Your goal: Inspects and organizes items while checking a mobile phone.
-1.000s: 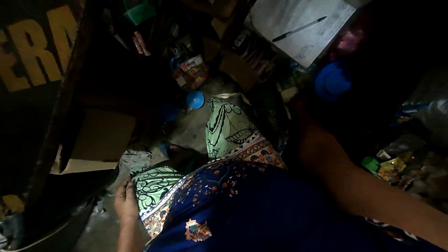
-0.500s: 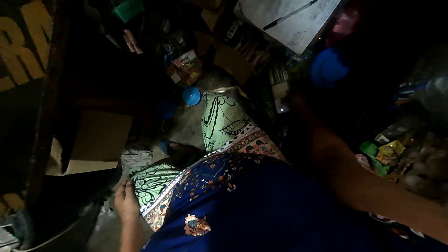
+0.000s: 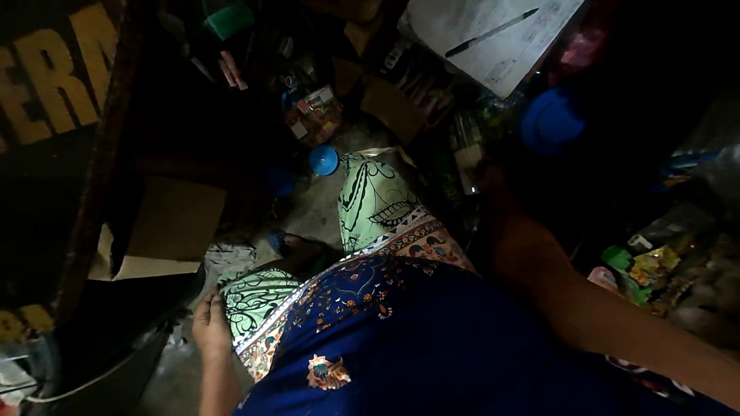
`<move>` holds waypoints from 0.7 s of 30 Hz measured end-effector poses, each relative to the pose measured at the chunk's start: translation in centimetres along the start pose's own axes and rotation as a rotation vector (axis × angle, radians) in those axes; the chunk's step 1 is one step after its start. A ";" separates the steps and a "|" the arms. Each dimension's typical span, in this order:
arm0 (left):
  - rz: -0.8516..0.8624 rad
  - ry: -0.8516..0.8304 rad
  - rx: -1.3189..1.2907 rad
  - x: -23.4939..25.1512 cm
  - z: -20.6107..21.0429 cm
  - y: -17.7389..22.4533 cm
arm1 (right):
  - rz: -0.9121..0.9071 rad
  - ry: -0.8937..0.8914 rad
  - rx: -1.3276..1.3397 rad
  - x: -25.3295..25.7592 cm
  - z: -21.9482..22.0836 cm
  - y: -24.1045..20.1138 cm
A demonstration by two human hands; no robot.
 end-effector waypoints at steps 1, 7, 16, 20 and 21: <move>0.000 -0.001 -0.003 0.0 0.0 0.1 | 0.033 0.021 -0.034 -2.2 0.4 -2.1; 0.007 -0.014 0.032 0.4 0.1 0.1 | 0.035 0.093 0.019 -5.4 2.0 -6.2; -0.008 -0.011 0.029 0.6 0.4 0.5 | -0.113 0.080 0.108 1.6 3.5 -3.3; -0.002 -0.005 0.031 0.6 0.5 0.7 | -0.198 0.139 -0.139 3.0 2.7 -4.1; 0.002 -0.006 0.036 0.6 0.4 0.7 | -0.227 0.155 -0.195 3.2 2.5 -4.4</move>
Point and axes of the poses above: each hand's wrist, its own x-axis towards the middle knuckle, its own z-axis out of the palm, y = z × x, the point moved 3 cm from there along x, towards the middle knuckle, and after that the axes turned 1 degree about -x, right-handed, at the moved point
